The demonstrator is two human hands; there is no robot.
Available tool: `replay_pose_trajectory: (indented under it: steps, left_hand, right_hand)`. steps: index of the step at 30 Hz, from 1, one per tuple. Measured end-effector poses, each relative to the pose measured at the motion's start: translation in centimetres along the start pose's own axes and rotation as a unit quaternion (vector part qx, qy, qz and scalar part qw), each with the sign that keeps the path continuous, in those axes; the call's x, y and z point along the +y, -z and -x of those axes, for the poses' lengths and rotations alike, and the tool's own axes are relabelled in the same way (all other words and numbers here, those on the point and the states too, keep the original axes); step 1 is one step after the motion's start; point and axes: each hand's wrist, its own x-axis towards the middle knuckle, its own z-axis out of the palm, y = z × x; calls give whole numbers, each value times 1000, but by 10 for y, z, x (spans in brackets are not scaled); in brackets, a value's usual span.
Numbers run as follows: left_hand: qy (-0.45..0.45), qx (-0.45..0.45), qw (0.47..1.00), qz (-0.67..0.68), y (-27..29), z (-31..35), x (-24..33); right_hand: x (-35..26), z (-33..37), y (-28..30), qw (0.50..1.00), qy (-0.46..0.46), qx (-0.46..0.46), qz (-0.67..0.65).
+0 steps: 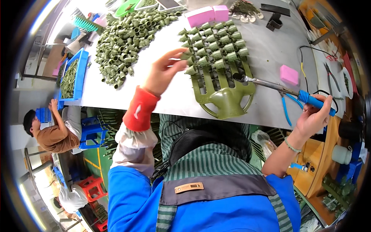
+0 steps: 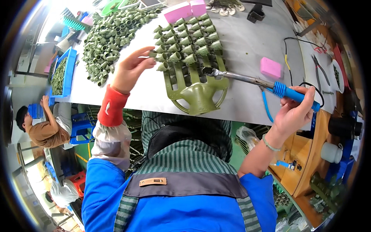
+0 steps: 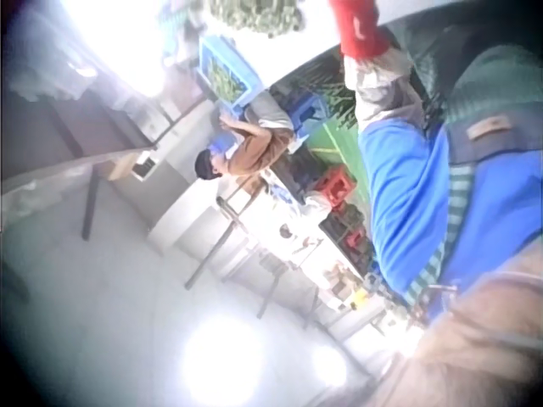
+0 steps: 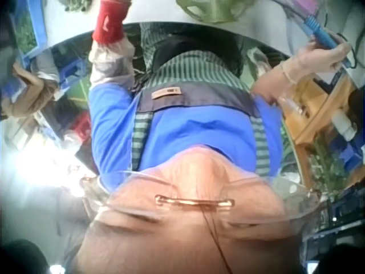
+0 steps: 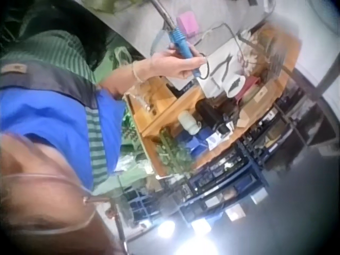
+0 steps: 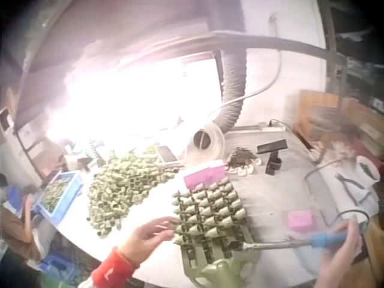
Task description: The person attaches small plastic plant components to a green plastic base using a soldering iron to melt and fuse the parts together.
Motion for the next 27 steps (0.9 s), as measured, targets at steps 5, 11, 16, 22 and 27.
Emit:
replay_pose_trajectory:
  steps: [5, 11, 16, 22, 27]
  left_hand:
    - [-137, -77, 977, -143, -85, -37, 24]
    - [-229, -54, 918, -319, -123, -64, 14]
    - [-259, -65, 901, -342, -135, -72, 9]
    - [-242, -79, 896, -364, -140, -77, 7]
    - [-241, -71, 881, -401, -128, -74, 4]
  right_hand:
    - [5, -12, 9, 1000, 19, 19, -1]
    - [24, -21, 15, 1000, 4, 16, -22]
    - [34, -21, 16, 999, -3, 29, -26]
    - [43, -24, 14, 999, -17, 23, -36]
    - [35, -26, 15, 998, -13, 62, 23]
